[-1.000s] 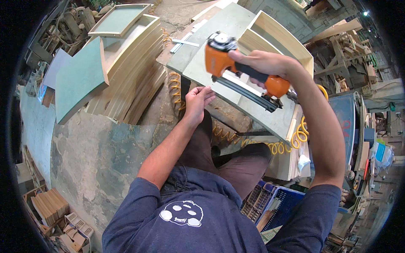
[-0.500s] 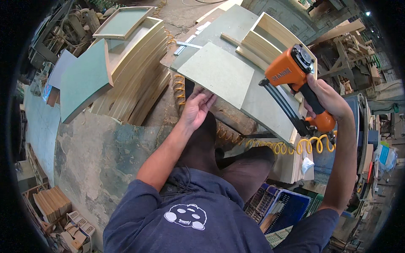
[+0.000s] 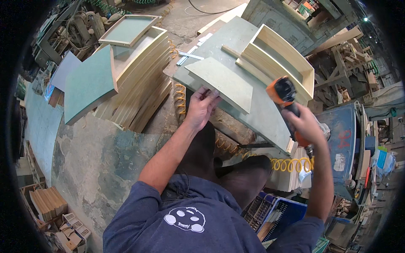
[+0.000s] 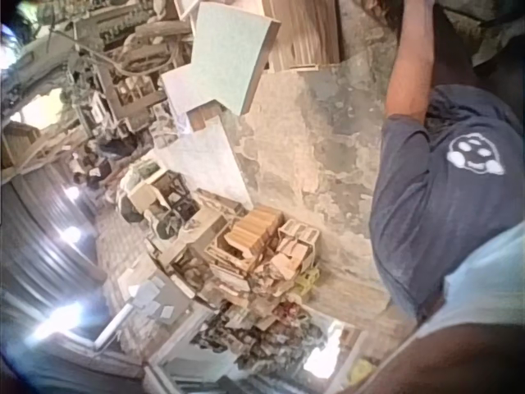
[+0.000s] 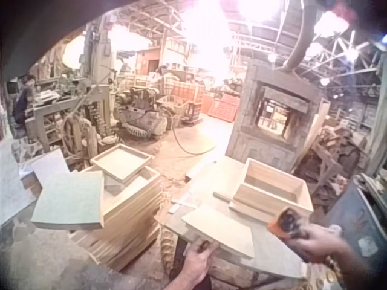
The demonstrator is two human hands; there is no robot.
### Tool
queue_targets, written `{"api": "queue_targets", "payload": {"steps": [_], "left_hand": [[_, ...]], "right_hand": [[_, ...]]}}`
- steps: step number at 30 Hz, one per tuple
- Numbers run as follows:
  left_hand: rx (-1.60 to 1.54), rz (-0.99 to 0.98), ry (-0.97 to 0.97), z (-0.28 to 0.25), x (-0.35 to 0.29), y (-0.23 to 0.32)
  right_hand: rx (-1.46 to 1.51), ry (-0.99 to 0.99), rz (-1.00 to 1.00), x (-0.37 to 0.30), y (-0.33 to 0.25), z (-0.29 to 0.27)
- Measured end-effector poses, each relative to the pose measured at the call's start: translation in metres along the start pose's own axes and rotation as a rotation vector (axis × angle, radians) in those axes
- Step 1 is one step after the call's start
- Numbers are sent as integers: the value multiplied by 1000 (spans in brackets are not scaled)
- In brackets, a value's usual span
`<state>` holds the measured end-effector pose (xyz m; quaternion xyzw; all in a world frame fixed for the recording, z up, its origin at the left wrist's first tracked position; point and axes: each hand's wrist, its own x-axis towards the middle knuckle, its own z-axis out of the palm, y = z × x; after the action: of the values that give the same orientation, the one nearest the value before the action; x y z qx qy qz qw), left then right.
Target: The person is assembling a wooden drawer or box frame using pliers to adjust staples and a pneumatic nail gun to secure panels.
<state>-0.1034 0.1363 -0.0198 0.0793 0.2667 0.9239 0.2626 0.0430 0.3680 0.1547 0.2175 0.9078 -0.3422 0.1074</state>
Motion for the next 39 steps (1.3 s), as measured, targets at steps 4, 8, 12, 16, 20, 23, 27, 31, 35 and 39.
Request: {"api": "queue_targets", "payload": {"steps": [4,8,12,16,20,23,27,31,35,39], "left_hand": [[10,21,-48,23,-2,10],[13,47,-18,45,-9,16],[-4,39,20,60,-23,29],[-4,40,12,72,-30,35],[2,41,3,82,-40,42],[-13,0,-4,96,-53,39],[14,-22,-86,116,-68,32],[82,19,-109,117,-71,18],[371,109,-141,127,-78,19],[838,253,-201,131,-85,28]], "right_hand": [[-431,376,-68,23,49,58],[-645,453,-27,34,70,92],[-761,472,17,42,93,107],[-624,407,102,41,94,101],[-391,372,-163,4,42,82],[404,177,-533,-37,-16,98],[823,380,-470,-53,-18,128],[974,521,-464,-60,-11,145],[1285,392,-427,-67,-6,146],[1439,372,-381,-69,-8,147]]}}
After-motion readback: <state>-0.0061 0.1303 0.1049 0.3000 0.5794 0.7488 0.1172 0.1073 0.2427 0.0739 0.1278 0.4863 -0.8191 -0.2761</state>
